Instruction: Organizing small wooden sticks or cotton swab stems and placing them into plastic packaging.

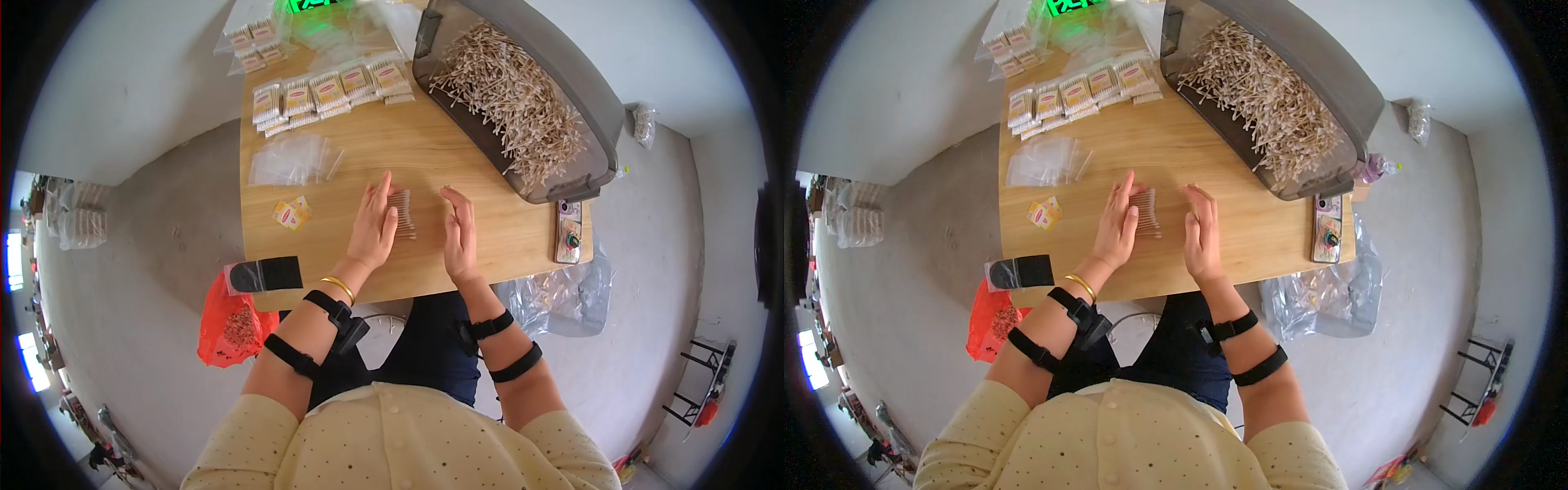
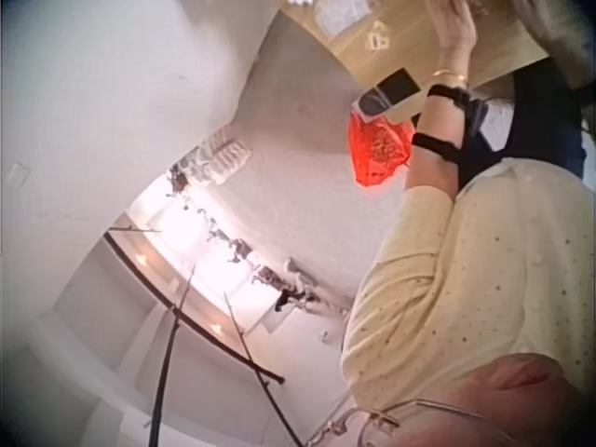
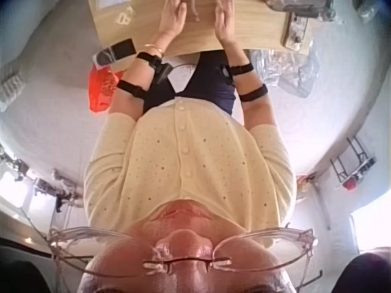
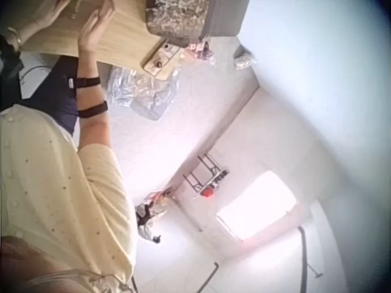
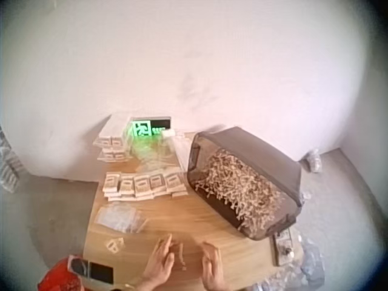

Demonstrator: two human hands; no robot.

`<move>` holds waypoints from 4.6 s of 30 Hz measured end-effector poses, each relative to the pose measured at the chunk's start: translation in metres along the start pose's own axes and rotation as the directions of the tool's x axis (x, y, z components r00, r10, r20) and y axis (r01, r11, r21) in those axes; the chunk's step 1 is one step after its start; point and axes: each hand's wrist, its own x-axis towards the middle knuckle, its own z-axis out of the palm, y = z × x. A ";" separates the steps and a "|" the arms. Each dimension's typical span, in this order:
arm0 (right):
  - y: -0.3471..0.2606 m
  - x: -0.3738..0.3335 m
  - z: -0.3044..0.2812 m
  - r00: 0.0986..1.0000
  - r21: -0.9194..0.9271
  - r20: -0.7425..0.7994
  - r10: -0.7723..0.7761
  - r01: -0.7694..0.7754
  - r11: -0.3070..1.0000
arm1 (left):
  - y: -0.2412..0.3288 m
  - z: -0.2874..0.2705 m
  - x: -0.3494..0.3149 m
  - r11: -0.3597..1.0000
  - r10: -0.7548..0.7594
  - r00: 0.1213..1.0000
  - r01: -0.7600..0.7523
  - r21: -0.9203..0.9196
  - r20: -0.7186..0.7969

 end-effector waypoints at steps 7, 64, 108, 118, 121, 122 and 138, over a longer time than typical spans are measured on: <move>-0.015 -0.036 -0.006 0.989 -0.293 0.146 0.009 0.034 0.956 | -0.004 -0.028 -0.031 0.969 0.059 0.989 -0.024 0.244 -0.138; -0.032 -0.034 0.040 0.917 -0.613 0.384 -0.105 0.339 0.714 | 0.003 -0.023 -0.092 0.890 0.061 0.998 -0.040 0.454 -0.031; -0.022 0.000 0.031 0.933 -0.567 0.343 -0.104 0.294 0.769 | 0.008 -0.026 -0.092 0.880 0.063 0.998 -0.058 0.471 0.006; -0.025 -0.008 0.026 0.926 -0.544 0.349 -0.143 0.325 0.774 | 0.007 -0.024 -0.092 0.872 0.064 0.998 -0.056 0.485 0.000; -0.029 -0.015 0.023 0.922 -0.534 0.355 -0.157 0.338 0.775 | 0.007 -0.024 -0.093 0.876 0.074 0.997 -0.060 0.478 -0.010; -0.031 -0.018 0.022 0.919 -0.529 0.360 -0.160 0.343 0.776 | 0.007 -0.024 -0.093 0.879 0.073 0.997 -0.059 0.474 -0.011; -0.029 -0.031 0.028 0.911 -0.559 0.379 -0.160 0.364 0.745 | 0.006 -0.022 -0.091 0.873 0.062 0.998 -0.046 0.485 -0.017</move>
